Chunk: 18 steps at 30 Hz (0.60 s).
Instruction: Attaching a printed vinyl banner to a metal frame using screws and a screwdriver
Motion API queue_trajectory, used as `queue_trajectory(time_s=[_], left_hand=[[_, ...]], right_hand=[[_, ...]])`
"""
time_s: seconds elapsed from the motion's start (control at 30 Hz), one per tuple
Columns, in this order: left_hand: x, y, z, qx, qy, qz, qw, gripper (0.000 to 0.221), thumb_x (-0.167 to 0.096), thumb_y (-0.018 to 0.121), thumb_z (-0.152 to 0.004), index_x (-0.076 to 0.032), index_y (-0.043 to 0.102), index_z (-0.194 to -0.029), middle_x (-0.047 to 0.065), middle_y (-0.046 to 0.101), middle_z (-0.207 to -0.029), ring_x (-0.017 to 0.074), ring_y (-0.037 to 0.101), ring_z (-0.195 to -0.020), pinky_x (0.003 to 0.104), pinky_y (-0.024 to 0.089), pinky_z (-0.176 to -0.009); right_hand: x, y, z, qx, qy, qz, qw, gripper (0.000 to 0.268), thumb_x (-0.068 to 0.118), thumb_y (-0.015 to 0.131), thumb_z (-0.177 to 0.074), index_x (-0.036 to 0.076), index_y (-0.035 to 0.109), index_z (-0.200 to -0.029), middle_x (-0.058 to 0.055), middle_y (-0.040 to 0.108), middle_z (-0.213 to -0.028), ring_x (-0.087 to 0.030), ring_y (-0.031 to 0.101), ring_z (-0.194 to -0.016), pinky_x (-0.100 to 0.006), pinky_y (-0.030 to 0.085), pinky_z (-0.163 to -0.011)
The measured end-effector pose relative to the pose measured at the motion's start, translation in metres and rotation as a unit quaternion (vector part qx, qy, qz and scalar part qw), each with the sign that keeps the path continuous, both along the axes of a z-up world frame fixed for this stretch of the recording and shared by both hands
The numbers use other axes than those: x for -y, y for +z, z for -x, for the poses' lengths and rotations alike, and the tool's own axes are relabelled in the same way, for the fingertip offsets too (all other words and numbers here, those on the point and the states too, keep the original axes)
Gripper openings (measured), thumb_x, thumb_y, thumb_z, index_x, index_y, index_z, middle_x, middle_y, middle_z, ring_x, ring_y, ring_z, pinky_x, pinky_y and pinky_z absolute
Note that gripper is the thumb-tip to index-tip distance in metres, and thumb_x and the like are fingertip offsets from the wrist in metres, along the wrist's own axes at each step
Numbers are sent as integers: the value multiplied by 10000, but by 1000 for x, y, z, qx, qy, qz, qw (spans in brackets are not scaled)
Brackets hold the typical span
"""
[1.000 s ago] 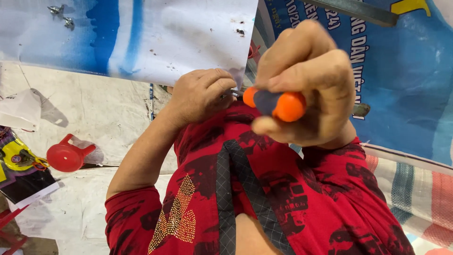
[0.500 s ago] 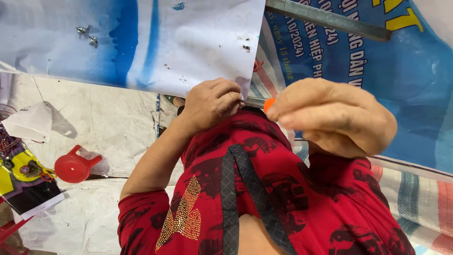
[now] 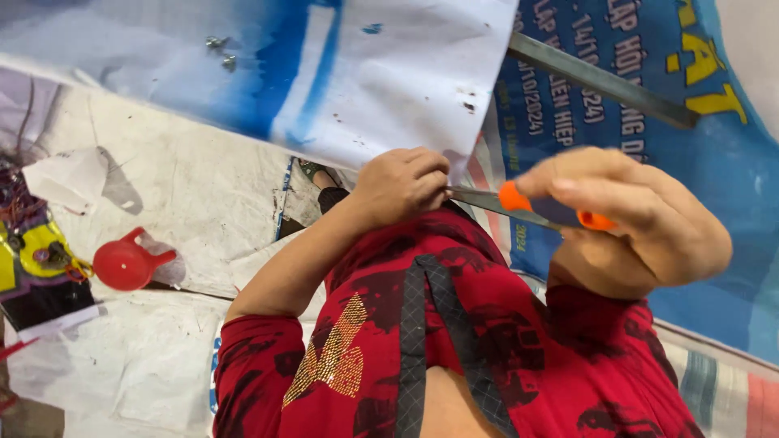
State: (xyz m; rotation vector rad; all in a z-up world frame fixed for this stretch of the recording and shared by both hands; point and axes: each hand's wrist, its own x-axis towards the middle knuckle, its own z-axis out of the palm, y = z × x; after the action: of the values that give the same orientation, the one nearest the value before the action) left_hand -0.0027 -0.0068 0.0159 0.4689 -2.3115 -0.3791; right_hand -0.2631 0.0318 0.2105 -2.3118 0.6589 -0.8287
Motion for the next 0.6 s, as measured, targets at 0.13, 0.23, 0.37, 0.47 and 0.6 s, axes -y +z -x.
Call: queue_trajectory(time_s=[0.13, 0.23, 0.37, 0.47, 0.6], left_hand=[[-3, -3, -2, -6, 3, -10, 1000, 145, -166, 747, -882, -71, 638, -896, 69, 664, -1015, 244, 680, -824, 356, 549, -656], [-2, -8, 0, -25, 9, 2, 1000, 224, -217, 760, -922, -49, 637, -838, 74, 658, -1002, 237, 680, -799, 351, 546, -629], [-2, -6, -1, -20, 6, 20, 1000, 183, -165, 751, -918, -61, 633, -824, 67, 648, -986, 212, 658, -763, 331, 537, -601], [-3, -4, 0, -23, 17, 28, 999, 212, -191, 755, -936, -75, 645, -796, 36, 638, -957, 192, 644, -743, 311, 506, -577], [-2, -6, 1, -24, 4, 9, 1000, 186, -156, 754, -911, -59, 647, -794, 51, 641, -972, 202, 649, -761, 322, 517, -600]], right_hand=[[-8, -4, -2, -14, -6, -24, 1000, 294, 132, 658, -966, 40, 593, -1239, -261, 652, -1251, -375, 764, -1132, -406, 672, -976], [-11, -3, -24, -7, -99, 23, 995, 442, 283, 846, -830, 29, 655, -1137, -275, 675, -1054, -310, 741, -869, -358, 648, -781], [-12, -18, -50, -56, -341, 147, 927, 554, 489, 787, -931, -16, 625, -1093, -195, 588, -919, -332, 585, -745, -454, 469, -661], [0, -15, -40, -52, -334, 109, 935, 618, 558, 620, -945, -8, 524, -1173, -188, 626, -956, -336, 596, -850, -444, 483, -749], [2, -8, -16, 31, -54, -45, 997, 359, 242, 431, -1076, 36, 426, -1370, -274, 546, -1374, -347, 616, -1270, -428, 544, -1105]])
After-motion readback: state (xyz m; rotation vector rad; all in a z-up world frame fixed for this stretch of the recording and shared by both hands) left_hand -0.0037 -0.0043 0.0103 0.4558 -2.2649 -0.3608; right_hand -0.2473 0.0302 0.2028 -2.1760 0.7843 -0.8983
